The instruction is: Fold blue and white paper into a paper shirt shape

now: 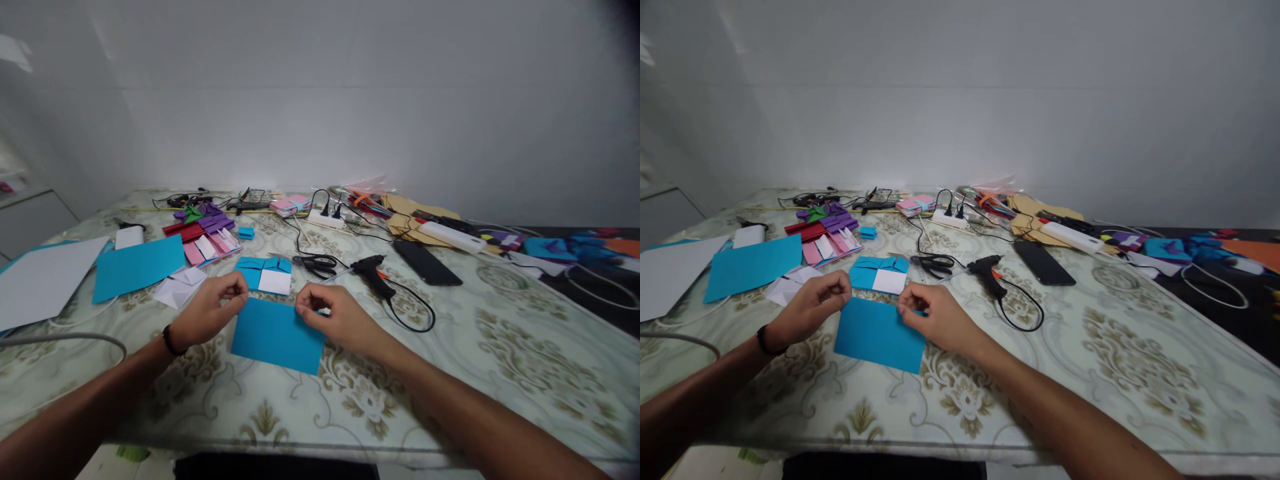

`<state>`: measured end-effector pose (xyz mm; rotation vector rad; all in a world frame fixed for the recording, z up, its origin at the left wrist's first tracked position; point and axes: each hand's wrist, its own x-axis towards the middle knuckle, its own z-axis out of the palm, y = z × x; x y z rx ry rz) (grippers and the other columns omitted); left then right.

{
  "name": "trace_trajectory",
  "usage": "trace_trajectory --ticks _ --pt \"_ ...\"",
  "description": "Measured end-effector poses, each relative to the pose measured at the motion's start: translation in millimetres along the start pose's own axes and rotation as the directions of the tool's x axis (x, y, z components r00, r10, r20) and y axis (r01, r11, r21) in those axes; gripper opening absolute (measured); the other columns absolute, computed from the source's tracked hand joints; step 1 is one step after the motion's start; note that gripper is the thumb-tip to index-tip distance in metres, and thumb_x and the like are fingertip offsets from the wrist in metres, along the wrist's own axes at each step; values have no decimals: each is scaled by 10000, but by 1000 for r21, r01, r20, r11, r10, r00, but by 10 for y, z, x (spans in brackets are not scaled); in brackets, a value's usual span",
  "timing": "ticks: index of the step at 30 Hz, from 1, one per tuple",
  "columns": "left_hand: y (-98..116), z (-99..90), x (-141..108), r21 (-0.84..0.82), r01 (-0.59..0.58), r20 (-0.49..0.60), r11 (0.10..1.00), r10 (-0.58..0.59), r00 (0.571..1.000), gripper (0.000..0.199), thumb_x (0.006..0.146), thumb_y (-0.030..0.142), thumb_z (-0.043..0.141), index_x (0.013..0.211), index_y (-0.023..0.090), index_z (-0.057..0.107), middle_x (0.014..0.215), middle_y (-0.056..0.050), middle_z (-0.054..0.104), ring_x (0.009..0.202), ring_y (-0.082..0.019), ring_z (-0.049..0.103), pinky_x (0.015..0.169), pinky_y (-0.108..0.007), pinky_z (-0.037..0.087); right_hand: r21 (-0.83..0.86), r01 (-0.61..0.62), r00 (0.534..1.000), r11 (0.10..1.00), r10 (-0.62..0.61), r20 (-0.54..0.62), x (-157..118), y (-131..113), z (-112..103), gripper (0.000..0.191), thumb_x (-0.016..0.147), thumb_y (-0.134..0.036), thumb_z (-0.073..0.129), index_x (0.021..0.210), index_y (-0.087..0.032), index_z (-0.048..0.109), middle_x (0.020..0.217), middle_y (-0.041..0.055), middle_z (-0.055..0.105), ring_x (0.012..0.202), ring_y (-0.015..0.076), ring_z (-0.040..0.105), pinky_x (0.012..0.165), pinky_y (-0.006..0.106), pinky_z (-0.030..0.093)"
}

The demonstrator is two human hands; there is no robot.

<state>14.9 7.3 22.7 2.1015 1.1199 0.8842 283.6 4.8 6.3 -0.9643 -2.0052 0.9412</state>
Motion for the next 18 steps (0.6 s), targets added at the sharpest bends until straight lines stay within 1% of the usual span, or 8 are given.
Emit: trace_trajectory --ticks 5,8,14,18 --pt "52 52 3 19 -19 136 1000 16 991 186 937 309 540 815 178 592 767 3 626 709 -144 563 668 -254 440 1 -6 1000 1000 6 21 -19 -30 26 99 873 -233 611 785 -193 633 748 -1 649 703 147 553 671 263 439" --pt "66 81 -6 12 -33 187 999 31 982 204 949 319 530 825 176 607 807 -13 647 746 -152 575 714 -266 463 7 -14 999 1000 14 39 -27 -39 43 98 873 -240 613 792 -193 641 755 -1 661 712 150 569 677 263 444" --pt "89 70 -13 19 -44 217 999 39 975 189 925 309 526 790 186 576 769 -5 622 709 -148 549 674 -258 447 5 -27 997 1000 27 69 -30 -18 48 100 879 -254 619 815 -190 661 776 10 680 730 158 591 701 272 462" --pt "96 39 -8 0 -44 190 999 43 981 167 893 289 511 763 190 542 729 13 581 668 -137 508 633 -247 415 -15 -26 999 1000 27 47 -16 -11 13 100 874 -250 615 802 -192 652 769 6 670 723 157 569 678 271 437"
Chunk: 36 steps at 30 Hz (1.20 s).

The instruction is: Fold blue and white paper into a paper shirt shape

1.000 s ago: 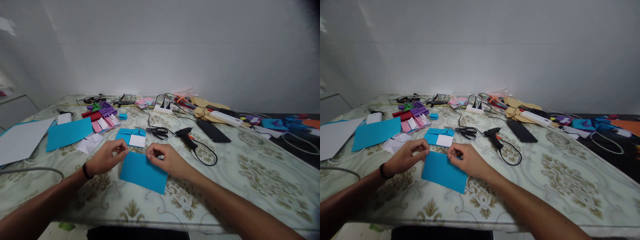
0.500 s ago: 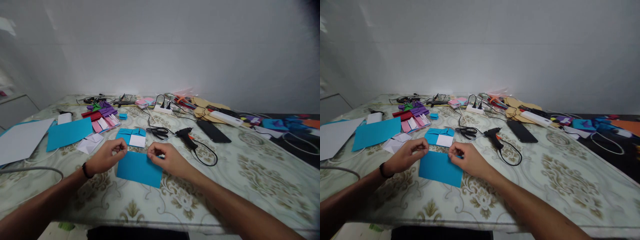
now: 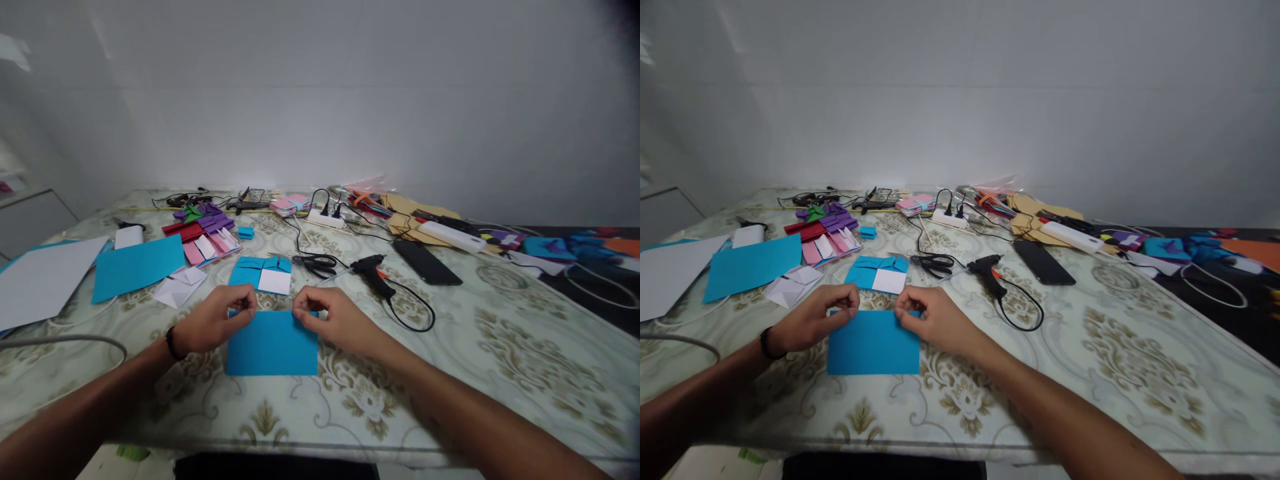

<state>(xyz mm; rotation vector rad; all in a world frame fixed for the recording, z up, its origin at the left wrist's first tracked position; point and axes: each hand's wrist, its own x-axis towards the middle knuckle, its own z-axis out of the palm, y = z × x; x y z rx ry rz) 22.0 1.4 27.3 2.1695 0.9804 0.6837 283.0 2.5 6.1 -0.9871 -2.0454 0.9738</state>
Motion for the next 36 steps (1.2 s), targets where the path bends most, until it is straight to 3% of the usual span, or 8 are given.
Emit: trace_trajectory --ticks 8,20,30,36 --pt "-12 -9 12 10 44 -54 999 -43 998 128 853 262 506 745 197 527 702 26 568 664 -138 504 631 -244 412 13 -4 1000 1000 4 4 2 -5 -4 120 889 -264 617 801 -191 653 752 3 651 703 150 555 648 261 425" --pt "-20 36 5 27 23 37 999 -24 999 172 910 299 535 796 182 591 781 -12 646 707 -152 566 656 -251 451 7 -2 999 1000 1 42 -11 -19 27 135 925 -285 629 851 -190 690 780 7 675 712 148 573 633 251 416" --pt "-30 22 -4 28 19 -22 999 -18 1000 184 928 302 513 799 188 577 765 3 617 701 -146 548 655 -246 440 52 -17 1000 999 17 7 -1 -9 -6 153 913 -305 611 812 -192 635 724 -6 607 666 143 510 614 258 403" --pt "-57 41 0 11 30 1 999 -30 1000 160 917 275 513 805 184 583 784 -1 627 718 -149 555 675 -254 450 56 -33 999 998 32 24 -9 1 12 157 915 -309 610 810 -194 634 722 -8 597 668 143 508 616 257 400"
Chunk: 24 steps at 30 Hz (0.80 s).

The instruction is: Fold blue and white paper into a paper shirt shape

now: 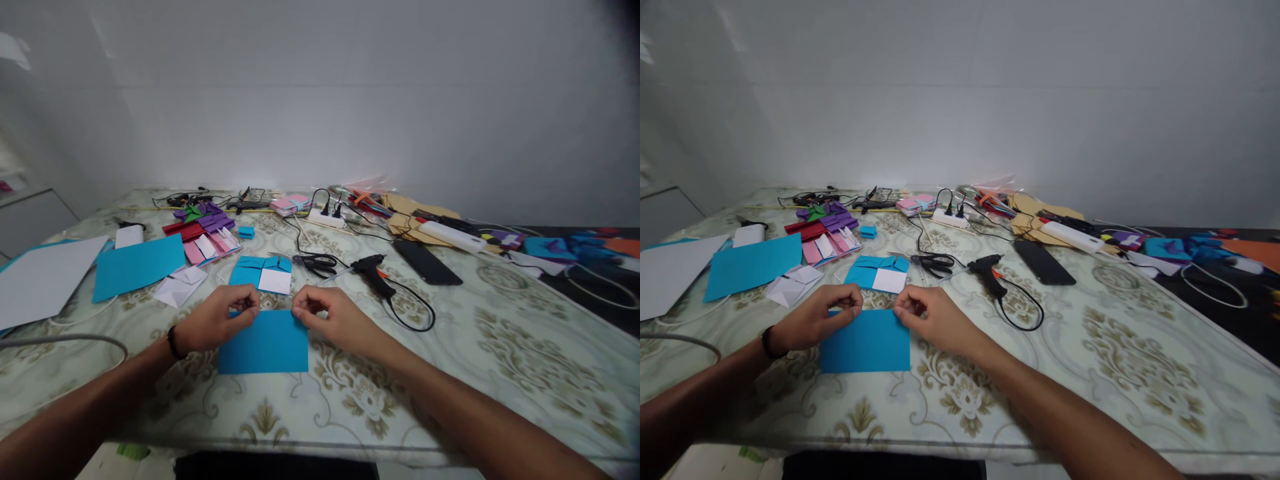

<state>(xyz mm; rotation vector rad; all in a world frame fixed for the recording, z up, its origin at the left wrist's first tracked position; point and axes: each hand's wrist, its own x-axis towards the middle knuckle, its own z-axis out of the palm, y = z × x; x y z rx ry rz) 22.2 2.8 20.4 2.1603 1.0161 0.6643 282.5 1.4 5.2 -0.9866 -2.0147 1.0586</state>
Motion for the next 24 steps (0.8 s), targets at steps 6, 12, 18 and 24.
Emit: trace_trajectory --ticks 6,12,18,24 --pt "5 -1 6 -2 2 3 1000 -2 1000 164 918 282 519 812 177 587 788 -6 633 718 -149 562 675 -254 459 -14 2 1000 1000 -2 5 2 -14 7 159 915 -308 607 812 -190 639 729 -1 610 669 143 512 621 257 404" --pt "13 -7 7 3 2 11 1000 -2 1000 187 927 297 519 805 173 585 785 -8 629 718 -148 558 672 -256 455 -7 6 1000 1000 -6 11 9 5 5 169 921 -315 607 820 -184 639 738 4 621 673 144 518 625 259 415" --pt "0 1 4 20 -13 31 1000 12 999 178 936 287 531 822 170 600 795 -2 635 720 -141 559 678 -251 450 -3 18 1000 1000 -18 9 -1 7 6 171 922 -316 607 826 -181 647 734 0 616 668 140 518 611 255 405" --pt "21 -22 0 37 -33 -76 999 36 996 232 972 334 544 813 173 596 740 18 592 679 -131 526 629 -244 408 -27 0 999 1000 -2 -44 15 44 -11 195 938 -350 605 833 -189 637 704 -12 596 643 142 516 600 267 390"
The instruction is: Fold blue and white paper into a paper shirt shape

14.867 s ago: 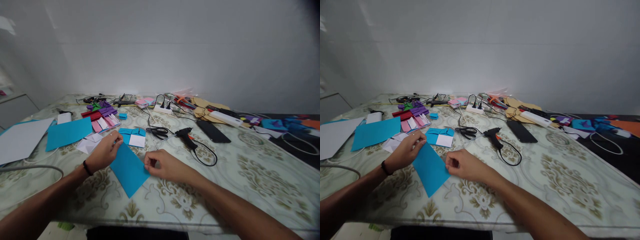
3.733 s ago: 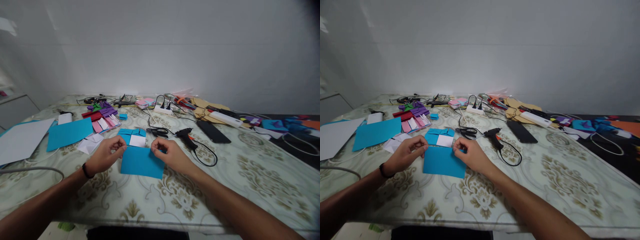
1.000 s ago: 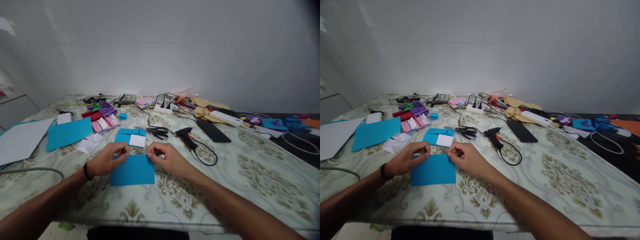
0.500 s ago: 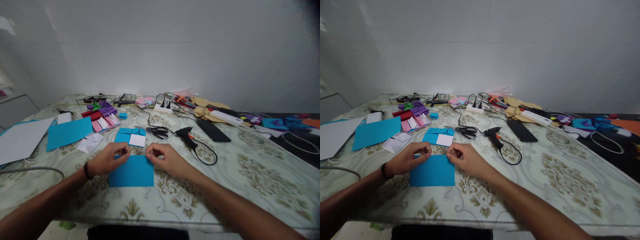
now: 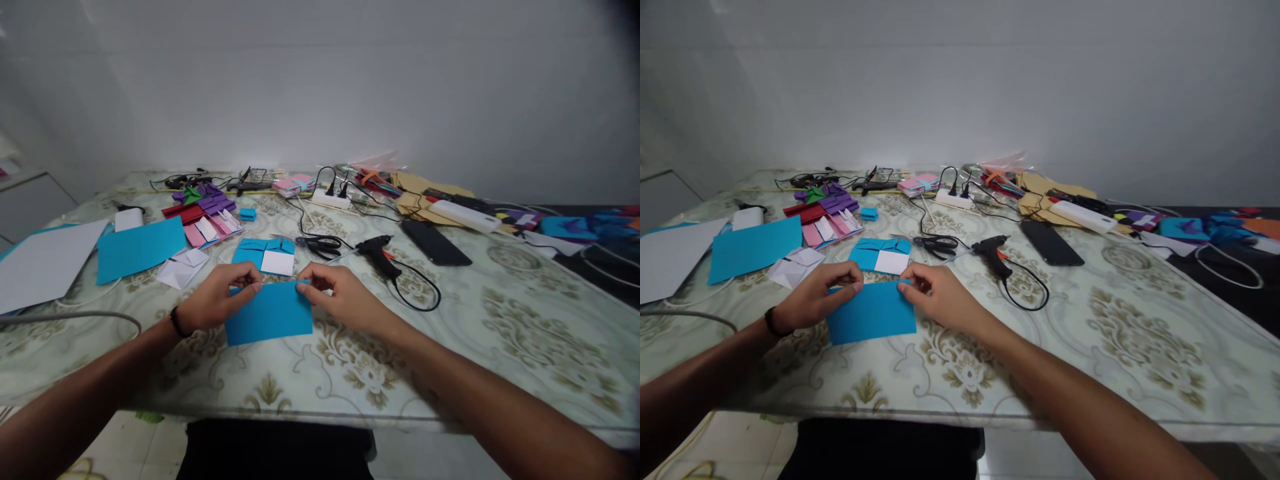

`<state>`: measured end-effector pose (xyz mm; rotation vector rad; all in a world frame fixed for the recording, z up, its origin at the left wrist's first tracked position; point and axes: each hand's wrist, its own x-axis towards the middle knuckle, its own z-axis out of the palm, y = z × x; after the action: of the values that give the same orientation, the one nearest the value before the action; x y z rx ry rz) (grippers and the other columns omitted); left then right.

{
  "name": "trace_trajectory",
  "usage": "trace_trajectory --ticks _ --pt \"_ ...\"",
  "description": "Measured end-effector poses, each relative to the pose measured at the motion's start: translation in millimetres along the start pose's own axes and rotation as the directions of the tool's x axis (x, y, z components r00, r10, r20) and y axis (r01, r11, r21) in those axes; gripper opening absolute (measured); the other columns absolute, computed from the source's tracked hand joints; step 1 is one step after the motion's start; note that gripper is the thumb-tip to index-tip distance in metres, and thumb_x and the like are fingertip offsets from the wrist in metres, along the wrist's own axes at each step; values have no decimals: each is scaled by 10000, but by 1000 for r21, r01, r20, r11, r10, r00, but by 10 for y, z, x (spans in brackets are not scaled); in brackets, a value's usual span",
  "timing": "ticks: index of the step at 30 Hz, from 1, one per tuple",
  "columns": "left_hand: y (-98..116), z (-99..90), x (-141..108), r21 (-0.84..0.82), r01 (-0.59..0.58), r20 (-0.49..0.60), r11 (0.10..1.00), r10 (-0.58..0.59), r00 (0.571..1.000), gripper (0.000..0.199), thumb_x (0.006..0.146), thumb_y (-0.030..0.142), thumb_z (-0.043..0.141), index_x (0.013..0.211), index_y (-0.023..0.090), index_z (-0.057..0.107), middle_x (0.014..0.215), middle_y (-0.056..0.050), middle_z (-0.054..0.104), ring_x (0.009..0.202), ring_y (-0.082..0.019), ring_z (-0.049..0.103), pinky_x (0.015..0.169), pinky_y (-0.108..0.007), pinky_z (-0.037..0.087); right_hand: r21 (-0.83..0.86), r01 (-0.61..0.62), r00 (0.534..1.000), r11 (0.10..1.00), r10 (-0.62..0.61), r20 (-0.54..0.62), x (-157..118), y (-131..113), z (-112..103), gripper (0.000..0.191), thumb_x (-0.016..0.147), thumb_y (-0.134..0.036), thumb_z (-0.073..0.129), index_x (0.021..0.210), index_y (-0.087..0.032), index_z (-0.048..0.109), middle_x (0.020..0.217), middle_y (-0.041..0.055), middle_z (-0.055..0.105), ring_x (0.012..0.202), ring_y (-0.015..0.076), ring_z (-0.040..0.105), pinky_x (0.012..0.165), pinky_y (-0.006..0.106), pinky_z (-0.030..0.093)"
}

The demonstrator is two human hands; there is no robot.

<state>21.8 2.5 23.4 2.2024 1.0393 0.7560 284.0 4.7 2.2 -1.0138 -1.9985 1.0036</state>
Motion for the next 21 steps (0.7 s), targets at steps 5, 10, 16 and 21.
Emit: trace_trajectory --ticks 5,10,16,21 --pt "-42 -37 3 3 32 -243 999 -30 970 234 993 353 532 841 183 582 650 55 466 569 -114 407 540 -251 314 -5 -17 997 1000 17 -69 23 28 -26 271 954 -408 580 774 -206 560 645 -37 532 582 128 466 568 266 356" --pt "-51 -29 32 -46 55 -350 997 -67 934 188 970 339 545 863 188 575 636 55 464 530 -113 393 501 -254 278 1 -33 998 999 33 -54 13 6 -43 297 978 -414 546 762 -210 551 623 -22 594 552 126 491 556 262 369" --pt "13 -22 54 -68 66 -431 996 -89 898 167 926 310 557 814 187 574 681 28 509 530 -113 412 477 -243 261 33 -27 999 999 29 -46 6 -3 -55 301 997 -402 537 783 -199 596 661 -3 628 586 135 546 584 267 399" --pt "13 -27 58 -82 69 -445 994 -99 890 177 920 326 563 815 184 581 708 19 523 557 -117 433 492 -239 290 134 -25 999 991 29 -30 6 20 -48 316 998 -429 565 783 -198 593 684 -3 631 621 141 559 615 274 422"
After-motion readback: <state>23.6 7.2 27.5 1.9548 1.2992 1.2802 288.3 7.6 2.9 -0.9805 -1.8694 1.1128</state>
